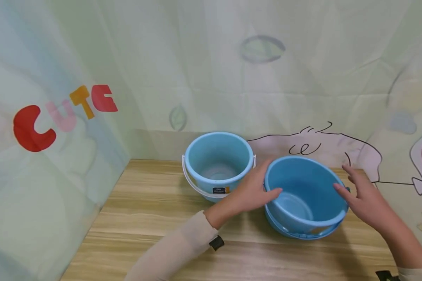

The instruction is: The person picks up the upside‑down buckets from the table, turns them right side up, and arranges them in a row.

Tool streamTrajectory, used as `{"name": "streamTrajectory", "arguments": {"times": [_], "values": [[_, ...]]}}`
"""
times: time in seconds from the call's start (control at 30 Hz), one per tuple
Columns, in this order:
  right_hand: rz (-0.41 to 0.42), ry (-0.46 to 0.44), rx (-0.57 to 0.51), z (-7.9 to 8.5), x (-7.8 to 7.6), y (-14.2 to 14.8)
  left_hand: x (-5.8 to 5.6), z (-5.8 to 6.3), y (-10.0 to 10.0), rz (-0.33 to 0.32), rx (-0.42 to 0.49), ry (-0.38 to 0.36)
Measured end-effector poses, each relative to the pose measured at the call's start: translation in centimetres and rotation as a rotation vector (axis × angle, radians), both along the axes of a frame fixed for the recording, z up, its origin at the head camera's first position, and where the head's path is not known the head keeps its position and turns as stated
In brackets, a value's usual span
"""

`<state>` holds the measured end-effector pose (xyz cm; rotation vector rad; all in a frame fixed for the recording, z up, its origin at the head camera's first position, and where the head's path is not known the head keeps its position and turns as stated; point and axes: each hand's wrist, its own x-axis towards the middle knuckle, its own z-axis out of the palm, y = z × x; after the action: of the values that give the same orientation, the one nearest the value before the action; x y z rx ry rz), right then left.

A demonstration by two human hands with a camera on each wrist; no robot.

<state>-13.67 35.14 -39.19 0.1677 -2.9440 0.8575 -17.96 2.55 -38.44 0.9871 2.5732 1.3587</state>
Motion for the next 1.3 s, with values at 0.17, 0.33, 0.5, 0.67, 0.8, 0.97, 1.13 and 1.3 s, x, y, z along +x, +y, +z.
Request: {"name": "streamTrajectory", "arguments": {"times": [0.17,0.33,0.5,0.67,0.8,0.97,1.13,1.3], "values": [[-0.016,-0.006,0.024,-0.6,0.9,-0.2,0.8,-1.0,-0.4,0.005,0.041,0.031],[-0.012,-0.048,-0.03,-1.1,1.9,-0.3,1.8,-1.4,-0.7,0.013,0.074,-0.071],[0.003,-0.083,-0.107,-1.3,2.4,-0.3,2.5,-1.5,-0.9,0.059,0.083,-0.137],[0.001,-0.123,-0.113,-1.4,2.9,-0.2,2.9,-1.9,-0.8,0.058,0.163,-0.136],[0.011,-0.125,-0.094,-1.4,3.1,-0.2,3.1,-2.0,-0.6,0.076,0.19,-0.139],[0.014,-0.136,-0.086,-1.2,2.9,-0.3,3.2,-2.3,-0.3,0.094,0.203,-0.119],[0.023,-0.142,-0.089,-1.3,2.7,-0.2,3.1,-2.3,-0.1,0.107,0.204,-0.149],[0.027,-0.159,-0.11,-1.5,2.4,-0.2,2.8,-2.4,0.2,0.127,0.179,-0.152]]}}
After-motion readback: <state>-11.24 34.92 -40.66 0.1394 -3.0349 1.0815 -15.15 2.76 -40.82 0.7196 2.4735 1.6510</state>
